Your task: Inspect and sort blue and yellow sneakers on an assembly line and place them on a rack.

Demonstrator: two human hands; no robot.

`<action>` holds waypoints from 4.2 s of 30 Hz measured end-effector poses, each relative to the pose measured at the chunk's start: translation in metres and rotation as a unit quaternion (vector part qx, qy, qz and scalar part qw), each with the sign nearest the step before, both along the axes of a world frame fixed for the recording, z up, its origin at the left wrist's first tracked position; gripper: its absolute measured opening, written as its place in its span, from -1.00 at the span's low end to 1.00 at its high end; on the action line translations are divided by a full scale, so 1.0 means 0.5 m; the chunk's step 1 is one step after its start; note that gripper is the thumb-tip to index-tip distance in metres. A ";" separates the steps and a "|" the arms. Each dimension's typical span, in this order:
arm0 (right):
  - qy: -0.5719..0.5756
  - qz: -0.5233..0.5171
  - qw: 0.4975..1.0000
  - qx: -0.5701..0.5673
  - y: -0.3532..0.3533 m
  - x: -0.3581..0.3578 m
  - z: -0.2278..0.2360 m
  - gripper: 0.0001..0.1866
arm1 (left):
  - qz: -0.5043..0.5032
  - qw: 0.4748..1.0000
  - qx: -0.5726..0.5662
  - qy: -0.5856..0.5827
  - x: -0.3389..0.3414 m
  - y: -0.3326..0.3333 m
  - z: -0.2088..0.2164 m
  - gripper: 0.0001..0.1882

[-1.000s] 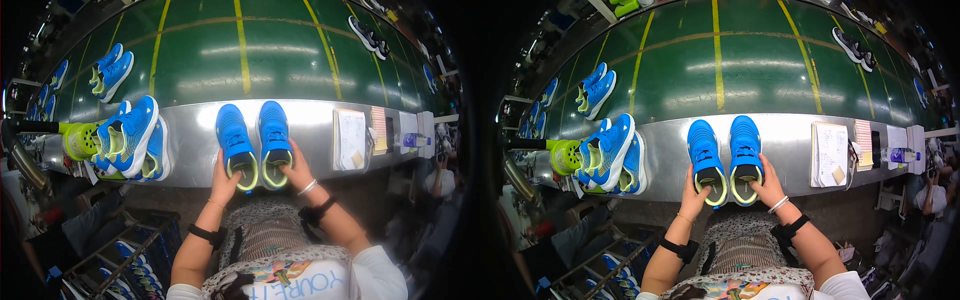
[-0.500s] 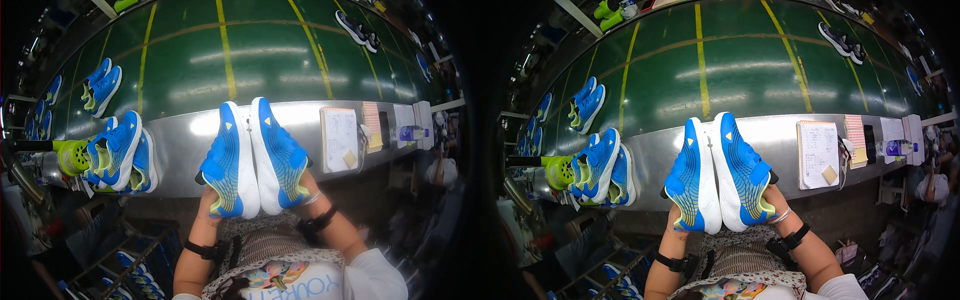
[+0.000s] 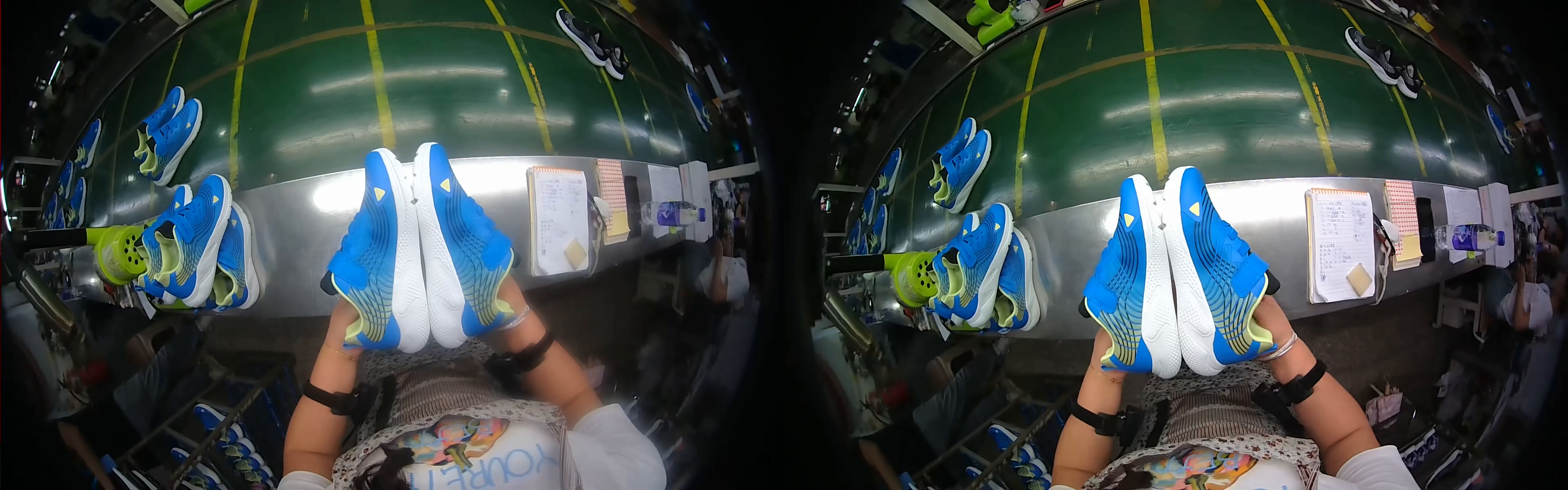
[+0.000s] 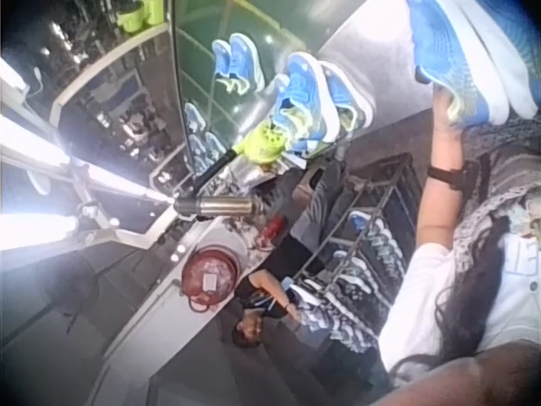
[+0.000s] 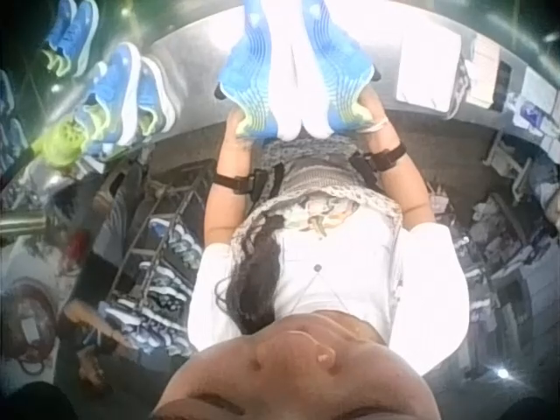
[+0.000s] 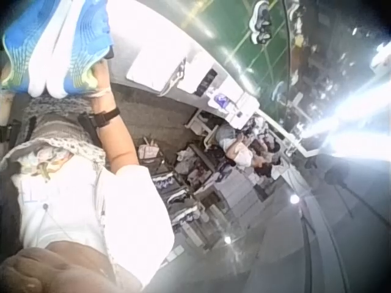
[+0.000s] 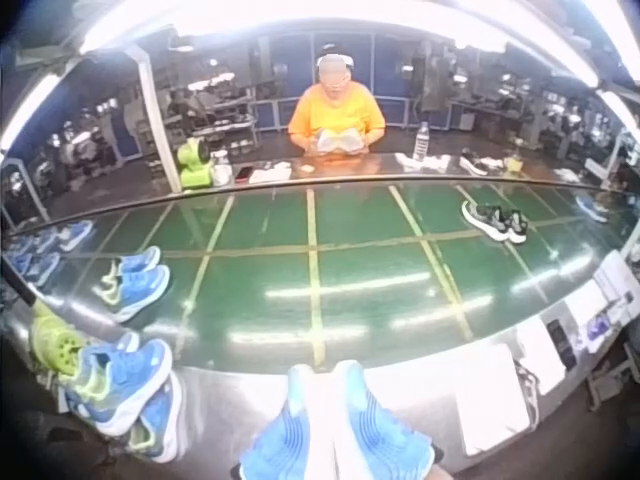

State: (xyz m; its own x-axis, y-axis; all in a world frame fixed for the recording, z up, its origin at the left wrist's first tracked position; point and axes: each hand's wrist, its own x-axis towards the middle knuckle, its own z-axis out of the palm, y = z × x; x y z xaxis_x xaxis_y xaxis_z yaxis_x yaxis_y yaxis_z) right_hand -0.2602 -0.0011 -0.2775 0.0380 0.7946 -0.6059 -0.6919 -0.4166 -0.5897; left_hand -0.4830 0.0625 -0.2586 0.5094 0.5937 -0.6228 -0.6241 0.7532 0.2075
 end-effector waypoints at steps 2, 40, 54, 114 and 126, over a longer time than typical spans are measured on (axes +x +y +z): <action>-0.091 0.055 0.992 0.061 0.000 0.006 -0.001 -0.66 | 0.007 1.000 -0.001 -0.001 -0.007 -0.001 -0.017 -0.64; -0.494 0.053 0.823 0.274 -0.008 0.006 0.030 -0.24 | -0.064 0.720 0.579 0.378 -0.017 -0.002 -0.063 -0.09; -0.500 0.086 0.816 0.276 -0.045 0.020 0.103 -0.36 | 0.002 0.662 0.559 0.499 0.076 0.089 0.114 -0.42; -0.635 0.211 0.436 0.602 0.143 0.162 0.329 -0.81 | -0.327 0.877 0.315 0.159 0.178 0.110 0.180 -0.41; -0.100 0.277 0.894 0.337 0.003 0.062 0.123 -0.21 | -0.151 0.951 0.265 0.048 0.134 0.083 0.165 -0.33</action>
